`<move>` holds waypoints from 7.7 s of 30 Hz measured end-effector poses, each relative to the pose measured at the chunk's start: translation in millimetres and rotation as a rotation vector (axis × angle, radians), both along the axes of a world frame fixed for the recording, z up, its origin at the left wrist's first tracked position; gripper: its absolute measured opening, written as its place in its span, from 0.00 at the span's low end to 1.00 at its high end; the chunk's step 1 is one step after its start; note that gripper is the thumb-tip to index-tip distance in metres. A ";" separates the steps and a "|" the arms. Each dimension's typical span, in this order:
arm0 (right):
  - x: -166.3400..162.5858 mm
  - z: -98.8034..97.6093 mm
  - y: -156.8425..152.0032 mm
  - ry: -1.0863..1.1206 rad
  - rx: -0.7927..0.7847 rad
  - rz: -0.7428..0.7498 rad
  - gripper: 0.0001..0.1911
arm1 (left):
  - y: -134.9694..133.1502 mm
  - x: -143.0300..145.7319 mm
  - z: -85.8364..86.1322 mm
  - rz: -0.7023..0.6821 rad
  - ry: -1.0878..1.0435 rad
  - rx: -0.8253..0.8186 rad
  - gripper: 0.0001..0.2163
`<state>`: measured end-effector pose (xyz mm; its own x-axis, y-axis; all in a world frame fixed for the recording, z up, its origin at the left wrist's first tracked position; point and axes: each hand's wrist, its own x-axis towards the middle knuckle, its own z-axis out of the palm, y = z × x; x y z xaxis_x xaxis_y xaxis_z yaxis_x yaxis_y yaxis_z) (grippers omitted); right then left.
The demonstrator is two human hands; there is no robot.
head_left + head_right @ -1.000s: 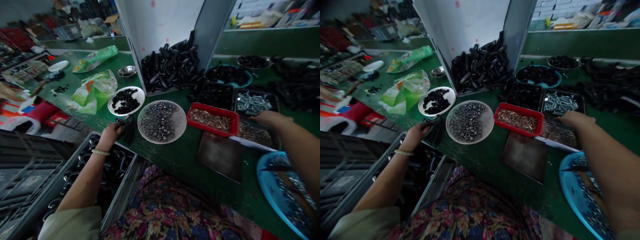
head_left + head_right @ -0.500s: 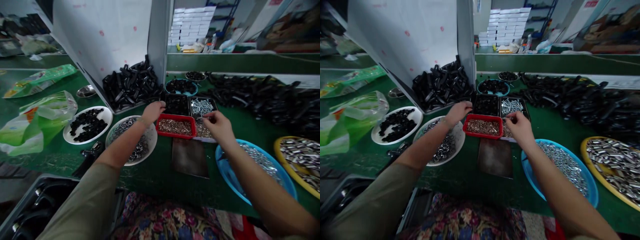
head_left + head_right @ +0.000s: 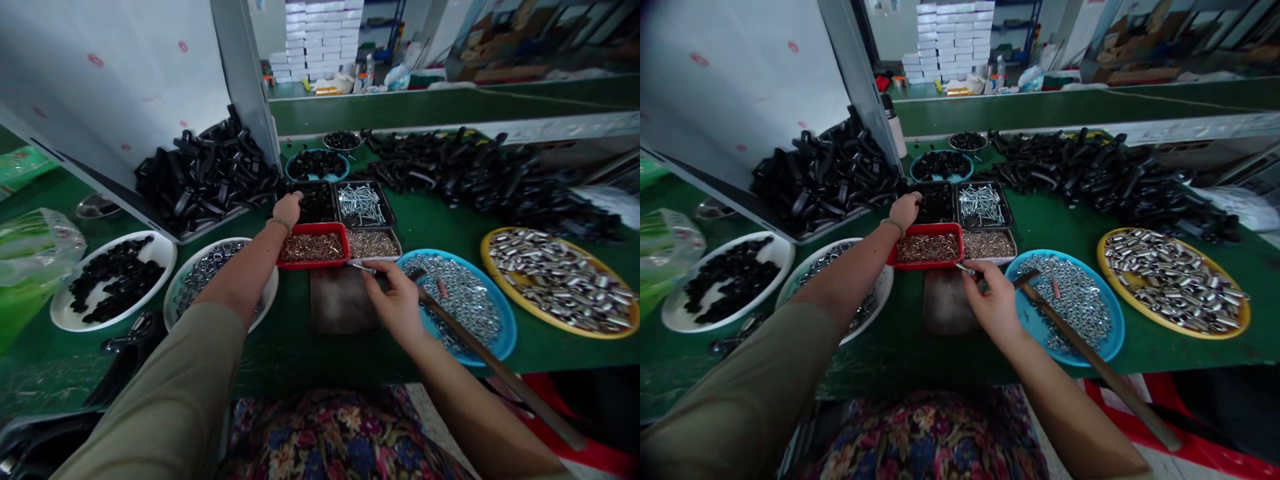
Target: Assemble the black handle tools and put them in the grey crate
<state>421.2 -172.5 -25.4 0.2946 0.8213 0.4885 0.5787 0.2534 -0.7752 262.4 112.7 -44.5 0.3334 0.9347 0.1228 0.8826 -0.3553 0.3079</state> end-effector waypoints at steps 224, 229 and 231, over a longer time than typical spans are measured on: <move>9.9 -32.8 -50.6 1.142 -0.449 0.708 0.14 | -227.4 -21.2 40.5 -0.494 -0.691 -0.683 0.04; 0.3 -40.8 -55.8 1.407 -0.488 0.704 0.20 | -243.8 -19.7 41.7 -0.490 -0.769 -0.616 0.08; 2.3 -39.4 -57.4 1.370 -0.477 0.708 0.19 | -244.6 -20.6 40.7 -0.490 -0.777 -0.626 0.09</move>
<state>423.5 -229.9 -64.8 -0.2129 0.9675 -0.1366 -0.7020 -0.2487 -0.6673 241.8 -131.9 -3.9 0.7209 0.6929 0.0114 0.1779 -0.2009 0.9633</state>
